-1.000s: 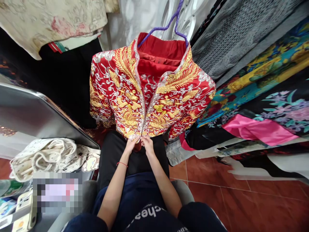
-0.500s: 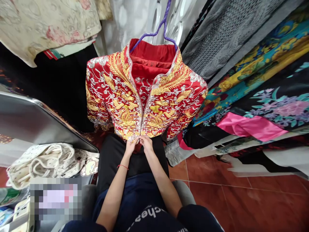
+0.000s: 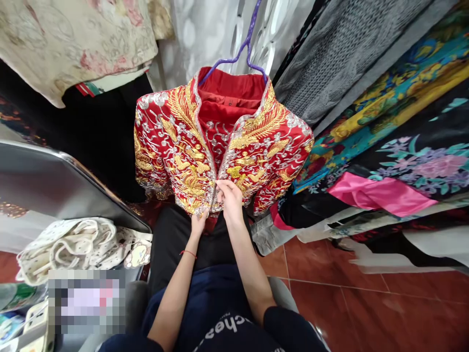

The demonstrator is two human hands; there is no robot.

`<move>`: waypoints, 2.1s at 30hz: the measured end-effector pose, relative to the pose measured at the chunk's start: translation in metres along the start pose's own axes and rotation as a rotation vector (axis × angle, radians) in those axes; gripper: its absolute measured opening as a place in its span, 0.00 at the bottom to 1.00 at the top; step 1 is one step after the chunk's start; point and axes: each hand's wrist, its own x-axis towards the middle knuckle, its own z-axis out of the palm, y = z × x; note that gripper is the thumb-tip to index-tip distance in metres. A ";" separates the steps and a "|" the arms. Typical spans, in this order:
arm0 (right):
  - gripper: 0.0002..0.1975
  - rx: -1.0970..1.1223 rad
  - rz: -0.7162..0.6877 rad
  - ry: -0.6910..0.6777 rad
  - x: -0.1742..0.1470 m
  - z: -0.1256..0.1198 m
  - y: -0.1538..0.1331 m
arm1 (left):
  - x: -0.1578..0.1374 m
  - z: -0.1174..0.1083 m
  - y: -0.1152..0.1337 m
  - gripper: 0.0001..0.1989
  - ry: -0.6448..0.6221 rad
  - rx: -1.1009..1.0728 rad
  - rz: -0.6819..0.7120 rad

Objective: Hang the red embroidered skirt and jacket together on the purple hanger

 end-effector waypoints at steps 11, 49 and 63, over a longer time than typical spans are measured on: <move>0.13 -0.041 -0.126 -0.048 0.001 0.018 -0.032 | -0.015 -0.021 0.113 0.17 -0.246 0.585 -0.091; 0.17 -0.021 -0.332 0.003 0.014 0.073 -0.104 | -0.035 0.029 0.229 0.10 0.028 0.801 0.609; 0.19 -0.763 -0.847 0.082 0.038 0.010 -0.145 | 0.025 -0.031 0.312 0.10 0.409 0.615 1.061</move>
